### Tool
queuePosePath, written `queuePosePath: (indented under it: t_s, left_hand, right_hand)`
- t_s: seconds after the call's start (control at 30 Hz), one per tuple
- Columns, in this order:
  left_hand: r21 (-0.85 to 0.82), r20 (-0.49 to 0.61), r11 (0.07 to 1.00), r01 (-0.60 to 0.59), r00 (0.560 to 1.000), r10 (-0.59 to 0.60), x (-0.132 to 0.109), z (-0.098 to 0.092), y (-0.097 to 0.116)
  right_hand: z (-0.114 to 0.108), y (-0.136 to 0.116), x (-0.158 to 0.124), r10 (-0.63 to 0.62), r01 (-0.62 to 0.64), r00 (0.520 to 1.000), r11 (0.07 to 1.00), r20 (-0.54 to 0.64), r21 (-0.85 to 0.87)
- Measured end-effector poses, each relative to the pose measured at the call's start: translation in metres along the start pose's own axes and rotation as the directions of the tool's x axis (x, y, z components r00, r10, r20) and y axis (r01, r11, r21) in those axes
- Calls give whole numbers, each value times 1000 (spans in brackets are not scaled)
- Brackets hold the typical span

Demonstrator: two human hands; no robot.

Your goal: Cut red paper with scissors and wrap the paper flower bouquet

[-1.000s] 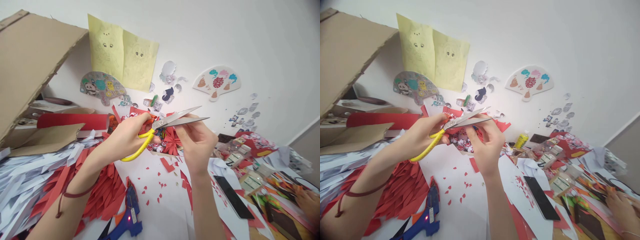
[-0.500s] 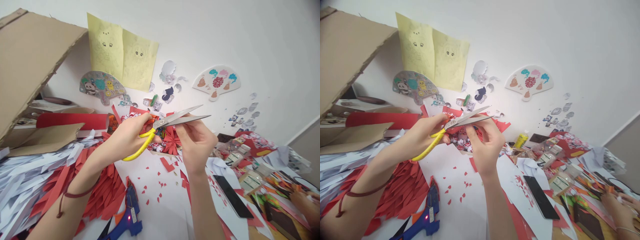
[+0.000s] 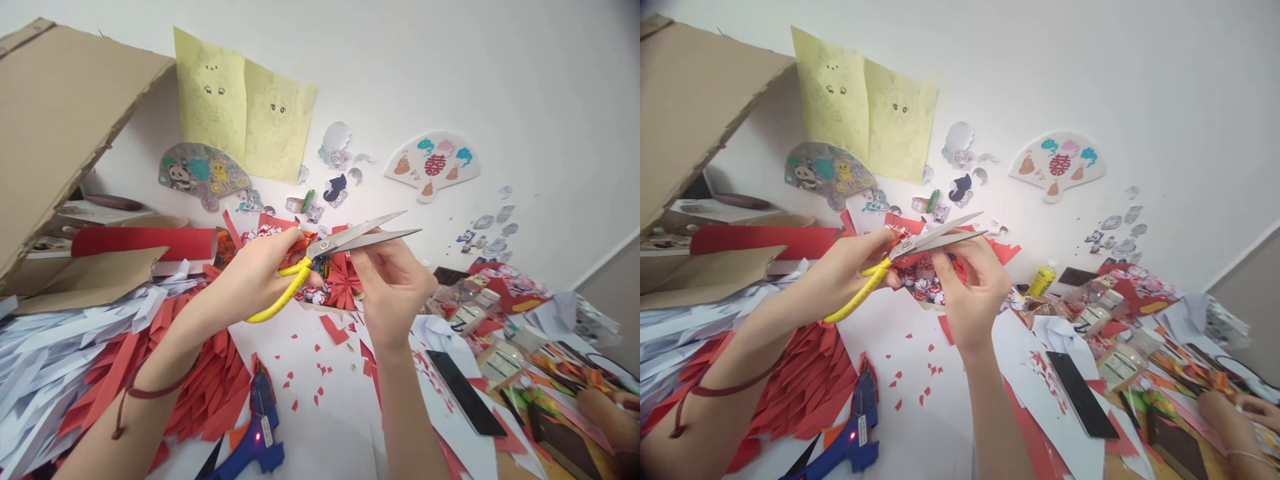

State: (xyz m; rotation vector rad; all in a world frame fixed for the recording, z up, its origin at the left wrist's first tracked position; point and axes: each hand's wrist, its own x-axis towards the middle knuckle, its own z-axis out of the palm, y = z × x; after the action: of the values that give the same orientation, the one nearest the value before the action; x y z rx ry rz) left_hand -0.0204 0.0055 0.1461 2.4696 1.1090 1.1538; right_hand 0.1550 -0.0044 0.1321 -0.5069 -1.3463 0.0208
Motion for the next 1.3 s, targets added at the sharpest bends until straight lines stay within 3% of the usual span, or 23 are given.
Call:
queuePosePath:
  t_s: [0.57, 0.73, 0.93, 1.07, 1.2, 1.3]
  left_hand:
    - [7, -26, 1000, -4, 1000, 4, 1, 2, -2]
    - [-110, -24, 994, -8, 1000, 6, 2, 6, -2]
    - [-403, -234, 915, 7, 966, -110, 5, 9, -5]
    - [-515, -292, 857, 31, 933, -209, 3, 1, -1]
    - [-521, -236, 849, 86, 942, -240, 1, -9, 6]
    - [-560, -166, 824, 92, 961, -220, 0, -12, 8]
  right_hand:
    - [3, 1, -1, -57, 56, 997, 998, -46, -27]
    - [5, 0, -1, -9, 11, 999, 999, -48, 47]
    - [1, 0, 1, 97, -99, 993, 995, 62, 34]
    - [0, 2, 1, 116, -125, 984, 990, 133, 61]
    - [2, 2, -1, 40, -44, 985, 999, 170, 21]
    - [3, 3, -2, -122, 134, 978, 989, 168, -62]
